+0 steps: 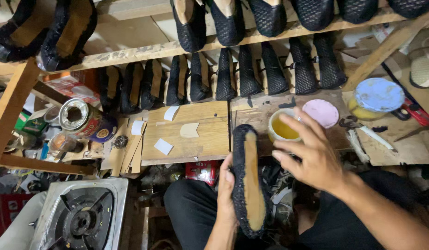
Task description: The person applies a yellow liquid to the sole of a black woven shoe using their fingers. They repeatedly dip fingers into a small container and rub the liquid onto the shoe sole, then place the shoe on a shelf and pick up another to repeat the process.
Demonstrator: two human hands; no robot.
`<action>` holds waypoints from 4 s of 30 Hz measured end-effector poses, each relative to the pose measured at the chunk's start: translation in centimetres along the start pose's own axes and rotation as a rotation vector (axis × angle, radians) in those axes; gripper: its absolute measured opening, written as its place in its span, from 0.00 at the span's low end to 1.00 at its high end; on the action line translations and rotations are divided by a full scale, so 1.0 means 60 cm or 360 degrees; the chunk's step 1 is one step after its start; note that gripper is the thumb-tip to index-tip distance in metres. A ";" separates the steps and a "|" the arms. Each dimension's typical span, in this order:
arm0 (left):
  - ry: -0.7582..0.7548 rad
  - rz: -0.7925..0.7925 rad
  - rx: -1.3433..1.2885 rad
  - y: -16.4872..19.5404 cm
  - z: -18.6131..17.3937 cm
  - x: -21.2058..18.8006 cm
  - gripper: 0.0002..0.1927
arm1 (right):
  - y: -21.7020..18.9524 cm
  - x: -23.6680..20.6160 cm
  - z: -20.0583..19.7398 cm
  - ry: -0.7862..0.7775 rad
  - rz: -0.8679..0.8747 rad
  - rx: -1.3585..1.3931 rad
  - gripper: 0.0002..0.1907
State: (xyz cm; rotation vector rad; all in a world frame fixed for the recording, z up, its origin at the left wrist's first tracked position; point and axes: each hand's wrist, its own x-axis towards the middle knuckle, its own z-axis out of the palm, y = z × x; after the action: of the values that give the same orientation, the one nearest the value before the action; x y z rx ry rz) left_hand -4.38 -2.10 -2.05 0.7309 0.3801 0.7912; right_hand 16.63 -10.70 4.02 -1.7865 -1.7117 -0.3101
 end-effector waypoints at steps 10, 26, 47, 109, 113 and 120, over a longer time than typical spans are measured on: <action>-0.0091 -0.0201 -0.0237 0.028 0.008 0.004 0.41 | 0.108 0.043 0.026 -0.0714 0.0421 -0.0255 0.34; -0.0077 -0.0391 -0.0305 0.001 0.017 0.005 0.35 | -0.034 -0.039 0.037 -0.0078 -0.0336 0.0199 0.35; -0.0248 -0.0287 -0.0292 -0.014 -0.003 0.004 0.38 | -0.055 -0.039 0.028 0.0241 -0.0351 0.0080 0.18; -0.0219 -0.0275 -0.0180 -0.011 -0.011 0.002 0.37 | -0.071 0.004 0.010 0.0245 -0.0018 0.0142 0.24; -0.0189 -0.0258 -0.0127 -0.010 -0.011 0.001 0.37 | -0.064 0.003 0.010 0.0285 -0.0148 -0.0021 0.20; -0.0165 -0.0240 -0.0052 -0.002 -0.007 0.002 0.37 | -0.058 0.000 0.014 0.0306 -0.0128 -0.0006 0.18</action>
State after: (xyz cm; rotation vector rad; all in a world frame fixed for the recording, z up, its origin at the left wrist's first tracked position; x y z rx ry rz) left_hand -4.45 -1.89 -2.44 0.7010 0.3240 0.6137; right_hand 13.07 -10.41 4.36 -1.6360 -1.6491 -0.5031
